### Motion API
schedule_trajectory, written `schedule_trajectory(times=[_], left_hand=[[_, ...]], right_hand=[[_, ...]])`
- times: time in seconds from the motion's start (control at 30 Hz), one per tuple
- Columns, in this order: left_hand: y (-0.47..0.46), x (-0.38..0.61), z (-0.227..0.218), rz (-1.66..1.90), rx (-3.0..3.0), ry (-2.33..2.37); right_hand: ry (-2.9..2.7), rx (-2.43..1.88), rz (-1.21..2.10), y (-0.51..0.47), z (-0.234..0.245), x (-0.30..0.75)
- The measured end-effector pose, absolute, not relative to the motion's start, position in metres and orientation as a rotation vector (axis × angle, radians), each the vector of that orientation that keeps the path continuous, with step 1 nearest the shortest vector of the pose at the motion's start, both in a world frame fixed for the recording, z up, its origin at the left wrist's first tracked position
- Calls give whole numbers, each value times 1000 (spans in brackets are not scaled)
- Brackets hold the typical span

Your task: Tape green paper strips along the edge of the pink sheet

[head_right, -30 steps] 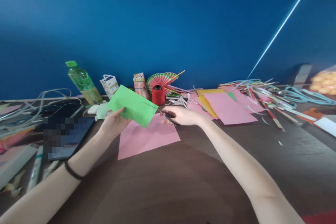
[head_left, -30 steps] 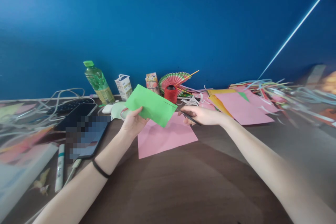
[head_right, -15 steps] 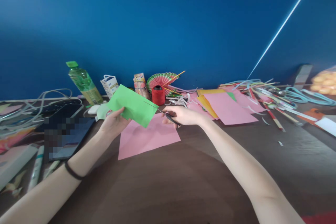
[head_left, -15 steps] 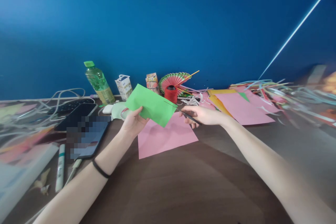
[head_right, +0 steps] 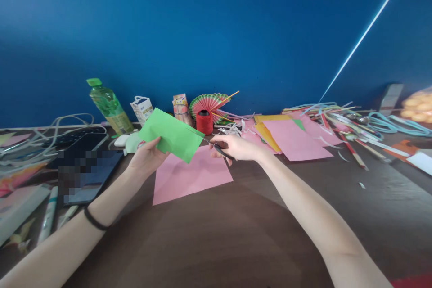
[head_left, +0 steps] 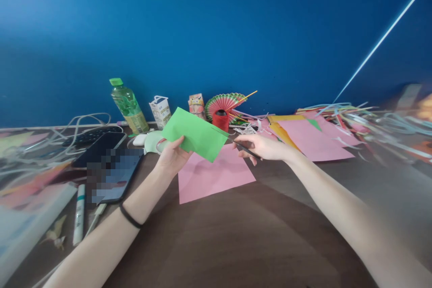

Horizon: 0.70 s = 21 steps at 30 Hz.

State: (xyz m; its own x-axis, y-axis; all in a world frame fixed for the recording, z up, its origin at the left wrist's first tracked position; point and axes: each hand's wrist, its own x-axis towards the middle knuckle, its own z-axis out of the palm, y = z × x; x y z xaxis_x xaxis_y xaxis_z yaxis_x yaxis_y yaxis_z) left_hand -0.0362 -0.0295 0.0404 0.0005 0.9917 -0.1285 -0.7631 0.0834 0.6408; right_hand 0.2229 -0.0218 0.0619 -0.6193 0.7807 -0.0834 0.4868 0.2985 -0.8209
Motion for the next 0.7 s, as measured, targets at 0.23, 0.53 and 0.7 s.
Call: schedule_trajectory(times=[0.23, 0.53, 0.7], left_hand=[[-29, -37, 40, 1446, 436, 629], [-29, -39, 38, 1449, 476, 613], [-30, -37, 40, 1449, 488, 609]], right_hand=[[-2259, -1113, 1165, -21, 61, 225], [-2289, -1130, 1141, -22, 63, 226], [-2292, -1151, 1168, -25, 68, 224]])
